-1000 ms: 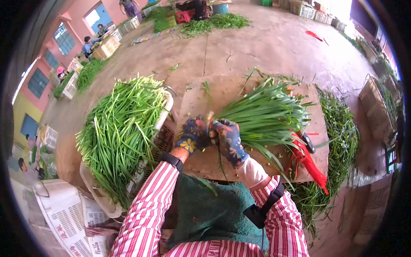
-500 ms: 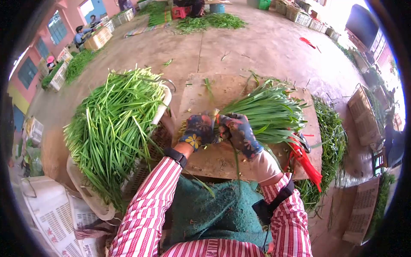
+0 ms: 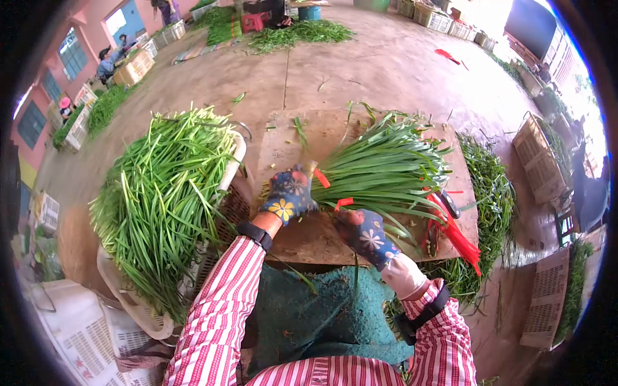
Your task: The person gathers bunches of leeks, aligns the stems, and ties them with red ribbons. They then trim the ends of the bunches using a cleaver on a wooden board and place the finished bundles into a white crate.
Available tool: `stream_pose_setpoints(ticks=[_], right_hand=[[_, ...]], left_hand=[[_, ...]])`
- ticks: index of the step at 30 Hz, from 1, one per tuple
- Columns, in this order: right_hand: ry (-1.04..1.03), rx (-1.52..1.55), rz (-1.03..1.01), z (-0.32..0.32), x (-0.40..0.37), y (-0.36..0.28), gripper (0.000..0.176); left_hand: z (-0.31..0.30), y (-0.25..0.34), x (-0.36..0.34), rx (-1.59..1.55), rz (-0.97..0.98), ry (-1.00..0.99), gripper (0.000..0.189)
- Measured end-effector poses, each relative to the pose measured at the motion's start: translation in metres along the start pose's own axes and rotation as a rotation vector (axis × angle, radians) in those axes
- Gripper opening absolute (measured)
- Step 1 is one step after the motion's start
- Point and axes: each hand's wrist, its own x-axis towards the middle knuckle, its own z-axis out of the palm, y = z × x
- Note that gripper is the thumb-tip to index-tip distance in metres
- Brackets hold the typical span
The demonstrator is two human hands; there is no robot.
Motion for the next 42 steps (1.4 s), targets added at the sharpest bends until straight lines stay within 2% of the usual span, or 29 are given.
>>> stream_pose_setpoints(ticks=[3, 5, 6, 8, 9, 11, 15, 17, 18, 21, 23, 26, 29, 30, 32, 35, 38, 40, 42], right_hand=[[-0.099, 0.513, 0.198, -0.005, 0.002, 0.015, 0.023], [-0.174, 0.894, 0.307, -0.011, 0.004, 0.019, 0.025], [-0.182, 0.954, 0.344, -0.013, 0.006, 0.015, 0.025], [-0.106, 0.546, 0.071, -0.015, 0.005, 0.011, 0.023], [-0.021, 0.069, -0.229, -0.016, 0.002, 0.016, 0.022], [-0.004, -0.37, -0.344, -0.025, -0.009, 0.026, 0.02], [-0.254, -0.173, 0.375, -0.078, -0.069, 0.036, 0.022], [-0.562, -0.392, -0.11, -0.116, -0.11, 0.034, 0.021], [-0.657, -0.412, -0.175, -0.13, -0.129, 0.037, 0.02], [-0.808, -0.401, 0.372, -0.15, -0.18, 0.047, 0.018], [-0.869, -0.444, 0.542, -0.149, -0.198, 0.053, 0.019], [-0.735, -0.578, 0.429, -0.136, -0.194, 0.036, 0.022], [-0.127, -0.834, -0.253, -0.102, -0.14, -0.007, 0.027], [0.141, -0.936, -0.46, -0.089, -0.117, -0.022, 0.03], [0.12, -0.965, -0.369, -0.064, -0.082, -0.037, 0.03], [0.116, -1.127, -0.56, -0.042, -0.055, -0.051, 0.028], [-0.178, -1.114, -0.303, -0.025, -0.02, -0.014, 0.027], [-0.009, -0.874, -0.4, -0.001, -0.012, 0.033, 0.015], [0.151, -0.627, -0.483, 0.009, -0.014, 0.039, 0.006]], left_hand=[[-0.014, 0.004, -0.001, -0.012, -0.061, -0.152, 0.068], [-0.008, 0.0, 0.0, 0.011, -0.014, -0.103, 0.069], [-0.005, -0.001, 0.001, 0.022, 0.009, -0.077, 0.07], [-0.001, -0.004, 0.002, 0.009, 0.026, -0.058, 0.071], [0.0, -0.004, 0.003, 0.0, 0.033, -0.048, 0.072], [-0.005, -0.003, 0.004, 0.017, 0.012, -0.114, 0.075], [0.003, -0.004, 0.006, 0.078, 0.025, -0.114, 0.084], [0.001, -0.002, 0.005, 0.056, 0.018, -0.126, 0.085], [-0.002, -0.001, 0.005, 0.042, 0.012, -0.128, 0.085], [-0.005, -0.001, 0.004, 0.005, -0.006, -0.161, 0.082], [-0.008, 0.002, 0.002, 0.034, -0.017, -0.171, 0.085], [-0.008, 0.003, 0.002, 0.053, -0.044, -0.203, 0.088], [-0.021, 0.01, 0.003, 0.047, -0.096, -0.271, 0.089], [-0.013, 0.008, 0.003, 0.083, -0.042, -0.191, 0.085], [-0.005, 0.005, 0.003, 0.131, -0.043, -0.184, 0.088], [-0.011, 0.005, 0.005, 0.098, -0.064, -0.214, 0.088], [-0.008, 0.005, 0.005, 0.06, -0.038, -0.173, 0.086], [-0.009, 0.004, 0.005, 0.059, -0.03, -0.16, 0.085], [-0.007, 0.003, 0.005, 0.049, -0.023, -0.139, 0.082]])
